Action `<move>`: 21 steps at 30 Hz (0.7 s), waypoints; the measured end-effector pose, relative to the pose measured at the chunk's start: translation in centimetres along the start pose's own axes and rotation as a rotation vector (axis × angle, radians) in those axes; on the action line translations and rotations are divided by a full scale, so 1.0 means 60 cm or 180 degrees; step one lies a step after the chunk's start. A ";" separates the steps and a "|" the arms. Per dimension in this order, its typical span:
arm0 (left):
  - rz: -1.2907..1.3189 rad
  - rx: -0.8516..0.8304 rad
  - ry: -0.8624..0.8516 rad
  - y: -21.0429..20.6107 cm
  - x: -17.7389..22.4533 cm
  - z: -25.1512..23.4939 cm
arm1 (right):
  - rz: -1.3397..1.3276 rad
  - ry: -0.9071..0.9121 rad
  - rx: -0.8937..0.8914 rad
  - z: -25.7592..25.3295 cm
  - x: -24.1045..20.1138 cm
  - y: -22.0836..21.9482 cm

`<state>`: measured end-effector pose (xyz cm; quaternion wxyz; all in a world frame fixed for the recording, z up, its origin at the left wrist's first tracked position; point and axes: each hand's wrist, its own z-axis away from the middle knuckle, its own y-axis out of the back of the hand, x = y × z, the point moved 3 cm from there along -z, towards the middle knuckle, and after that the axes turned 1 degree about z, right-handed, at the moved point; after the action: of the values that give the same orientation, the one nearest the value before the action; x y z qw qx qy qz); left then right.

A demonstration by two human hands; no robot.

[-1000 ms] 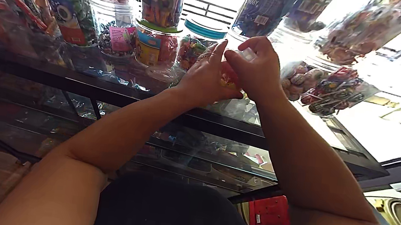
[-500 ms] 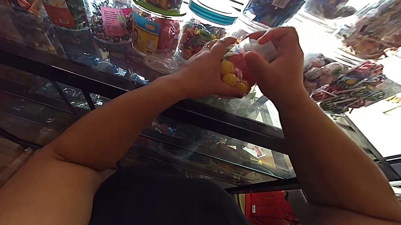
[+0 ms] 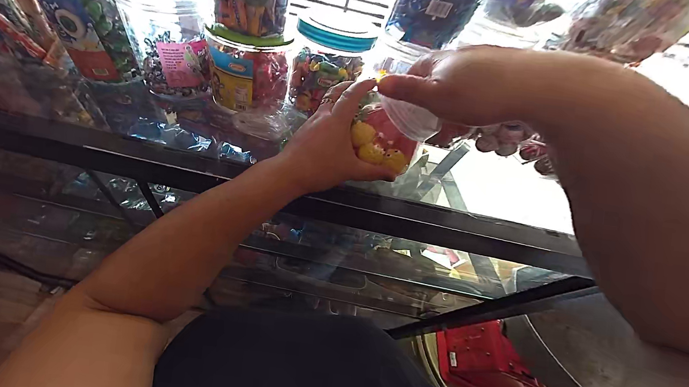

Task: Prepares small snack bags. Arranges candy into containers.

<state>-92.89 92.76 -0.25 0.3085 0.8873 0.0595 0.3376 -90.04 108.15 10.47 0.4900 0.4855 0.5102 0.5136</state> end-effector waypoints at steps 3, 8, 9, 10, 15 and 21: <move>-0.0078 0.0017 -0.0114 0.000 0.000 0.002 | -0.0451 -0.0227 -0.0268 0.008 -0.008 0.002; -0.0001 -0.0056 -0.0119 0.003 -0.001 0.002 | 0.0119 0.1241 -0.0127 0.041 -0.019 0.019; 0.0033 -0.0077 -0.0108 0.003 -0.002 0.002 | 0.0167 0.1438 -0.0130 0.041 -0.016 0.020; 0.0067 -0.0092 -0.0099 0.003 -0.001 0.002 | 0.0170 0.1558 -0.0149 0.040 -0.013 0.021; 0.0107 -0.0130 -0.0032 0.004 -0.001 -0.001 | -0.0313 0.1031 0.0221 0.038 -0.008 0.028; -0.0005 -0.0121 -0.0208 0.000 -0.002 0.000 | 0.0020 0.0092 -0.0132 0.011 -0.001 0.012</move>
<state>-92.99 92.72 -0.28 0.3273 0.8918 0.0437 0.3093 -89.35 108.13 11.21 0.4910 0.4694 0.5050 0.5326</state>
